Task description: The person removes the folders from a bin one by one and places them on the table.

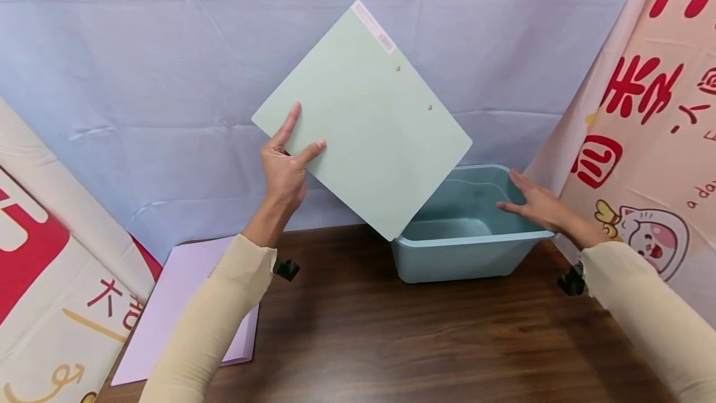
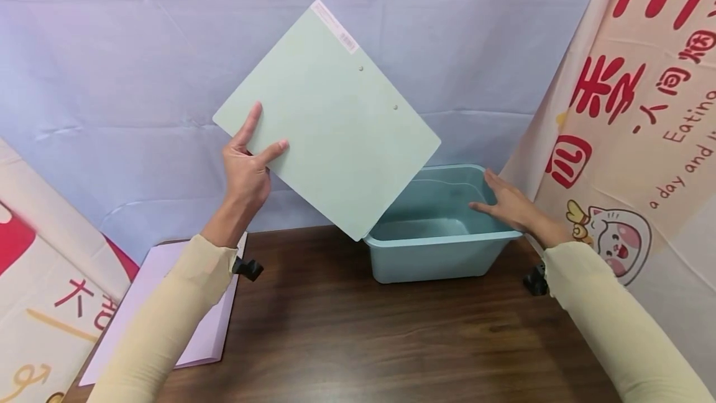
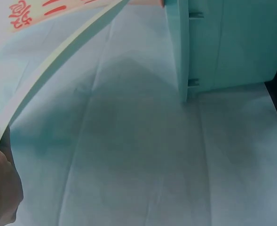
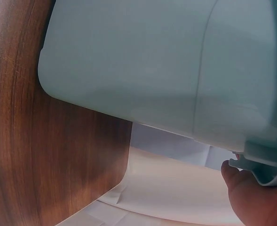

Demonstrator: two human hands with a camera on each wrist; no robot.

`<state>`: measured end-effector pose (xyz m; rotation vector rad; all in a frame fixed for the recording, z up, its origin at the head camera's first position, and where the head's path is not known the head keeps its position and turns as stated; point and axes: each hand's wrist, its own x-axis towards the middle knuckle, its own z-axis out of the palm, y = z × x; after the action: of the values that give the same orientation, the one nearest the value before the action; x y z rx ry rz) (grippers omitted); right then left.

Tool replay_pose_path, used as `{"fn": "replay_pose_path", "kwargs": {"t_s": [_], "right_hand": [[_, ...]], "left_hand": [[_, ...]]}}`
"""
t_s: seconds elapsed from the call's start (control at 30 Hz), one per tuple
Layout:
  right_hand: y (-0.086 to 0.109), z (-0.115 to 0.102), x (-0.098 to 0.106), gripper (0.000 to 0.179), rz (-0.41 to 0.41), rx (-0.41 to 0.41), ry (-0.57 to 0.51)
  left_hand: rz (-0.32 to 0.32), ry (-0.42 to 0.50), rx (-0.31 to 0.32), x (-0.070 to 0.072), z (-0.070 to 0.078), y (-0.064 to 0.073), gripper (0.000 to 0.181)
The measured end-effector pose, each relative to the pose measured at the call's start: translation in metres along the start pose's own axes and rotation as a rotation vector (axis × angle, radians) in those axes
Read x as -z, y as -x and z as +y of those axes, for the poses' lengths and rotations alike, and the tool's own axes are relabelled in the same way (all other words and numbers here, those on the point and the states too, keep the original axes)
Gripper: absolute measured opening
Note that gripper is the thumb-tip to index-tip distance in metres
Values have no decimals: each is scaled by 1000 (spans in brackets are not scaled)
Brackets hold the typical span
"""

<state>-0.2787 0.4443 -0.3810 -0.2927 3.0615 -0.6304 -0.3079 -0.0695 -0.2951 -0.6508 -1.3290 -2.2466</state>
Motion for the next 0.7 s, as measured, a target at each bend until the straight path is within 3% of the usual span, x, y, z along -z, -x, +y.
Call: {"fn": "replay_pose_path", "kwargs": {"t_s": [0.7], "right_hand": [[-1, 4, 2, 106, -16, 15, -20]], "left_hand": [[76, 5, 39, 45, 35, 4, 86]]}}
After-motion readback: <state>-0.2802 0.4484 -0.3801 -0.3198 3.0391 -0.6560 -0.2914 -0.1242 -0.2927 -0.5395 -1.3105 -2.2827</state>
